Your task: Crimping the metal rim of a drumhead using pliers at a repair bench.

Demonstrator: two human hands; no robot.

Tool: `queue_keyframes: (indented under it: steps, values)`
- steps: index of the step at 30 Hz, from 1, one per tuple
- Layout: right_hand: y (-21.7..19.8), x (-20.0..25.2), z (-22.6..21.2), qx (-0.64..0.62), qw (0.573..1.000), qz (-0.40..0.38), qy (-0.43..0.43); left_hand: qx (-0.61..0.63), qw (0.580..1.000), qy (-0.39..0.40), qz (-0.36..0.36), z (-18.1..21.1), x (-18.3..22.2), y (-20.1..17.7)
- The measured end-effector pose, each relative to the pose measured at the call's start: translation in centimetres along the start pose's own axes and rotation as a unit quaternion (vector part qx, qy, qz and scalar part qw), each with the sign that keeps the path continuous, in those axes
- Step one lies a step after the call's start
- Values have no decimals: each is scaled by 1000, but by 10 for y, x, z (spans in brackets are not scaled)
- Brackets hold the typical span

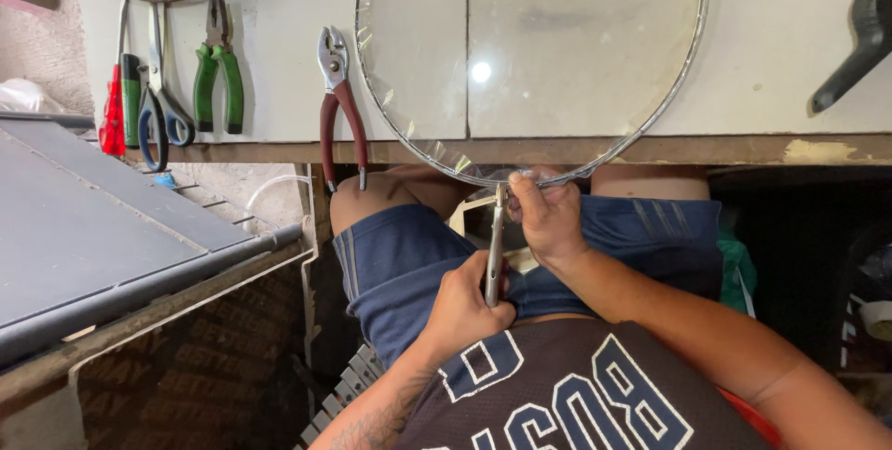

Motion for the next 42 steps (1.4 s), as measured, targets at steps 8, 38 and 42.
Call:
queue_keyframes:
  steps: [8, 38, 42]
  values:
    - [1, 1, -2, -9, 1000, 21, -11, 4, 999, -32, 1, 11, 7, -6]
    - [5, 25, -42, -50, 996, -36, 66, -39, 999, -34, 0, 22, 30, -4]
    - [3, 19, -31, -58, 995, -27, 78, -43, 999, -32, -5, 17, 31, -2]
Point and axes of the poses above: each hand's wrist, its own x-axis away from the middle knuckle, its own y-axis out of the palm, z = x × y, the point moved 4 cm from there along -x, towards the middle knuckle, and after that the axes turned 2 degrees about -y, right-handed, at the moved point
